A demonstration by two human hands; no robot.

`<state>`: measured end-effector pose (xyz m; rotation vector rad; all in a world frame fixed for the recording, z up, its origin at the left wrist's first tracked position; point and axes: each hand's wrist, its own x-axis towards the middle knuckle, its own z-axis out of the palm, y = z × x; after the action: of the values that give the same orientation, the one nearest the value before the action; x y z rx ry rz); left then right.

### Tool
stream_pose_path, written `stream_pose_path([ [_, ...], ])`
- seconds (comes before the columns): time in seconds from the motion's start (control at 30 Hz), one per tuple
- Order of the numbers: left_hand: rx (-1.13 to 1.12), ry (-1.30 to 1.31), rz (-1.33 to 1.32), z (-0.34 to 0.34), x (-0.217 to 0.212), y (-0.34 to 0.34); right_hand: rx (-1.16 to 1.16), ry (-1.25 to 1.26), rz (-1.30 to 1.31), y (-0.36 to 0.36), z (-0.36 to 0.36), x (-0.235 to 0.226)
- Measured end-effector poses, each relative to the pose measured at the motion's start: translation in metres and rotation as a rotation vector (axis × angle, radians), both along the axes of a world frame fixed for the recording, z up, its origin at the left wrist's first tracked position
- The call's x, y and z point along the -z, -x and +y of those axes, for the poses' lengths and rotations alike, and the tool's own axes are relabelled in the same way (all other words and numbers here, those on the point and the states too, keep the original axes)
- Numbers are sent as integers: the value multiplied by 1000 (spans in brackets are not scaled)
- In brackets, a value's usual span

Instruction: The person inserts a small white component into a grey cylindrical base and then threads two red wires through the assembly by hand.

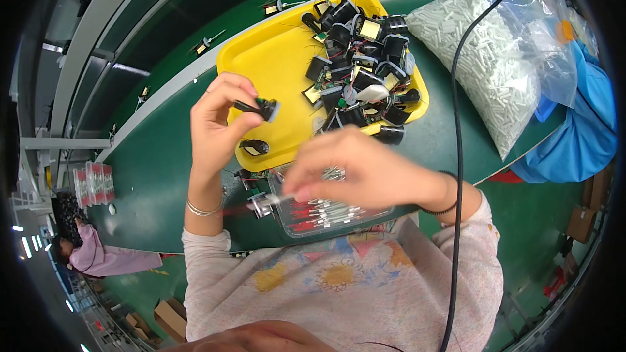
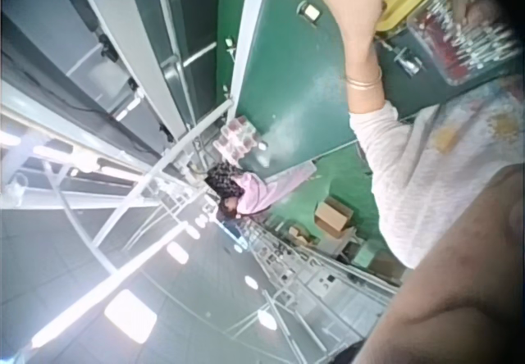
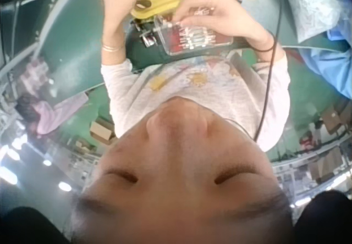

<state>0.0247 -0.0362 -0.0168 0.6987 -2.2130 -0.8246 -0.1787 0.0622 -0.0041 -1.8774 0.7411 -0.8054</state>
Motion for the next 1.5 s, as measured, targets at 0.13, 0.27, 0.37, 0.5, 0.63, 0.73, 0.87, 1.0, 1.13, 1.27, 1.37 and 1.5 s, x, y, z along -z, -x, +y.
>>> stream_pose_path([
  [0.13, 55, -563, 691, 20, 0, 13, 8, -556, -918, -8, -15, -12],
  [0.27, 146, -724, 855, 23, -1, 16, 27, -491, -1134, -20, -26, -10],
  [0.37, 140, -750, 805, 16, 4, 13, -39, -534, -1187, -21, -30, -6],
  [0.5, 95, -591, 638, 7, 4, 6, -71, -551, -1186, -19, -33, -3],
  [0.63, 21, -251, 357, 0, -4, 2, -23, -588, -1129, -15, -37, 0],
  [0.73, 30, -55, 155, -6, -10, -8, -20, -646, -1136, -14, -39, 2],
  [0.87, 2, -78, 68, -2, -17, -8, 26, -635, -1090, -15, -38, 0],
  [1.0, -38, -409, 155, 2, -10, 0, 63, -588, -970, -17, -36, -3],
  [1.13, -11, -481, 182, 4, -8, 2, 104, -537, -924, -16, -34, -12],
  [1.27, -5, -262, 384, -7, -7, -14, 664, 415, -89, 6, -37, -28],
  [1.37, -11, -253, 410, -2, -22, -21, 820, 704, 183, 9, -33, -36],
  [1.5, 103, -88, 233, 3, -27, -17, 860, 847, 306, 5, -33, -36],
])
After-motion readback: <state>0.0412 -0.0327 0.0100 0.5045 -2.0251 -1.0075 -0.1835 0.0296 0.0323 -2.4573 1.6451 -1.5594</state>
